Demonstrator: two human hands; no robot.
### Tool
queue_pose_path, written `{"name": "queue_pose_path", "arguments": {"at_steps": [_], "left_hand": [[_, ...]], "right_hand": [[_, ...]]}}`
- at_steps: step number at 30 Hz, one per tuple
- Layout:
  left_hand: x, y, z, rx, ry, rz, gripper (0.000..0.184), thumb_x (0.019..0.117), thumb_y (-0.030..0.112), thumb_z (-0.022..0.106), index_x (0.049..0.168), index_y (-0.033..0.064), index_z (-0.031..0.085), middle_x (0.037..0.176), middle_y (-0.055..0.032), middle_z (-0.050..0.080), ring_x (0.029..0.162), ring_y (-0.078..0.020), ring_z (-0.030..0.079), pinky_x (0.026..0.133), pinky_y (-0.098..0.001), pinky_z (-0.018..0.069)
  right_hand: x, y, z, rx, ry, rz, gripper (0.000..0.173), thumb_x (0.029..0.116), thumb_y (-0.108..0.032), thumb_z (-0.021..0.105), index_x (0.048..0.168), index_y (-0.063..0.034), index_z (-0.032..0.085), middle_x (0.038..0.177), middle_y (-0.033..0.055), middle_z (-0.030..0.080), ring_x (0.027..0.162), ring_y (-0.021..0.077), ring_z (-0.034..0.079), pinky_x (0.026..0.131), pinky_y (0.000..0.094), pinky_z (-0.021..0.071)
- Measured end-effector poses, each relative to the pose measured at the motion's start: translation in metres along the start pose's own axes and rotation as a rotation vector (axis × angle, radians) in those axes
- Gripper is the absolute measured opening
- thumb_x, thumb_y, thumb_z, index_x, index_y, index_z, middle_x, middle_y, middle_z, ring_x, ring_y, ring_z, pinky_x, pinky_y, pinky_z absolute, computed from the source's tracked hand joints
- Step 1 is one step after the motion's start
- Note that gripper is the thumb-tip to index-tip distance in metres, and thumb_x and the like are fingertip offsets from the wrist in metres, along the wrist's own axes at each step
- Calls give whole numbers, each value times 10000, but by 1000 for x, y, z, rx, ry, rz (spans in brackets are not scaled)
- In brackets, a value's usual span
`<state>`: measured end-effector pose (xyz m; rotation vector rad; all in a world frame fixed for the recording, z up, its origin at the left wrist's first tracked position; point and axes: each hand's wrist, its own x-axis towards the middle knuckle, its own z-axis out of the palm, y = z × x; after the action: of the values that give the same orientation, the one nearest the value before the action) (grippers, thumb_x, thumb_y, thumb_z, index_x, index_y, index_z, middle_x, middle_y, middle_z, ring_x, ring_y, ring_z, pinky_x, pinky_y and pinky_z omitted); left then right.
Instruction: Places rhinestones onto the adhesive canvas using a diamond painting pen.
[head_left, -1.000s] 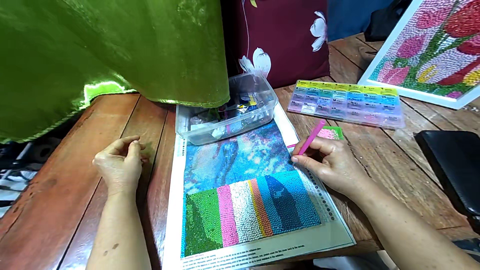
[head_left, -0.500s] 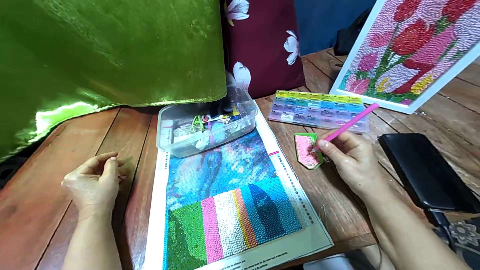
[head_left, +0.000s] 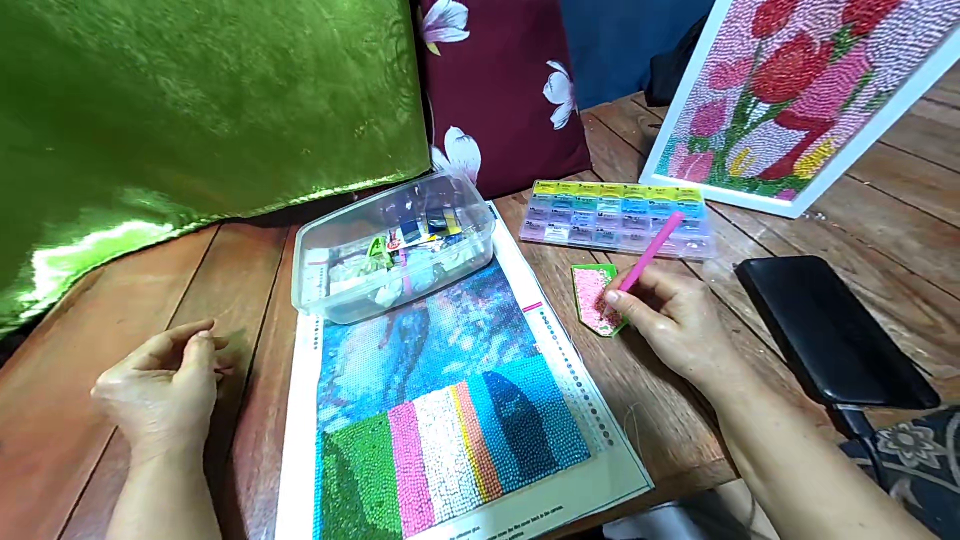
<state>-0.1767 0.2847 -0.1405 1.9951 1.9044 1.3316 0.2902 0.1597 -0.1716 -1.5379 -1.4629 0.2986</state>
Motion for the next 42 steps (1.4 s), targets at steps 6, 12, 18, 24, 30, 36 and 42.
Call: {"name": "queue_pose_path", "arguments": {"at_steps": [6,12,18,24,30,36,42], "left_hand": [[0,-2,0,-21,1,-3,316,1020,145,503,1160,-99,647,844,-117,659,583,0,517,563,-192,456],[1,-4,1,-33,0,-5,310,1020,146,505,1160,-92,644,837,-91,655,575,24,513,556,-164,448],[1,-3,1,-37,2,-18,303,1021,148,507,1156,-86,645,828,-78,648,570,26,518,553,-162,456],[1,-4,1,-31,-1,-18,308,1024,154,508,1165,-83,646,830,-77,652,577,29,517,556,-162,454],[1,-5,1,-36,0,-14,299,1024,144,512,1161,-84,648,833,-76,650,577,32,514,561,-159,453],[1,-3,-1,-35,-19,-19,320,1029,157,498,1181,-89,635,849,-94,650,591,13,516,576,-178,461],[0,-1,0,-49,-4,-29,308,1019,146,509,1167,-91,638,831,-78,647,581,30,513,561,-162,453]], "right_hand": [[0,2,0,-31,3,-35,96,957,-139,630,906,-73,678,771,-19,620,699,11,586,650,192,480],[1,4,1,-50,-10,-49,113,960,-163,624,918,-78,686,790,-13,633,725,32,600,681,225,492],[0,2,1,-31,-22,-37,107,956,-154,626,909,-74,680,784,-13,628,715,25,599,672,211,495],[0,3,1,-22,-24,-44,98,959,-149,617,917,-86,679,766,-33,616,694,-1,578,647,184,475],[-1,2,0,-5,-20,-56,98,958,-147,623,911,-80,677,775,-32,613,699,-15,571,645,158,468],[-1,3,1,5,-27,-84,114,955,-163,608,909,-89,682,774,-41,622,694,-23,578,642,152,475],[-1,2,0,9,-13,-84,117,954,-171,605,908,-93,680,753,-55,611,650,-44,555,592,130,449]]}}
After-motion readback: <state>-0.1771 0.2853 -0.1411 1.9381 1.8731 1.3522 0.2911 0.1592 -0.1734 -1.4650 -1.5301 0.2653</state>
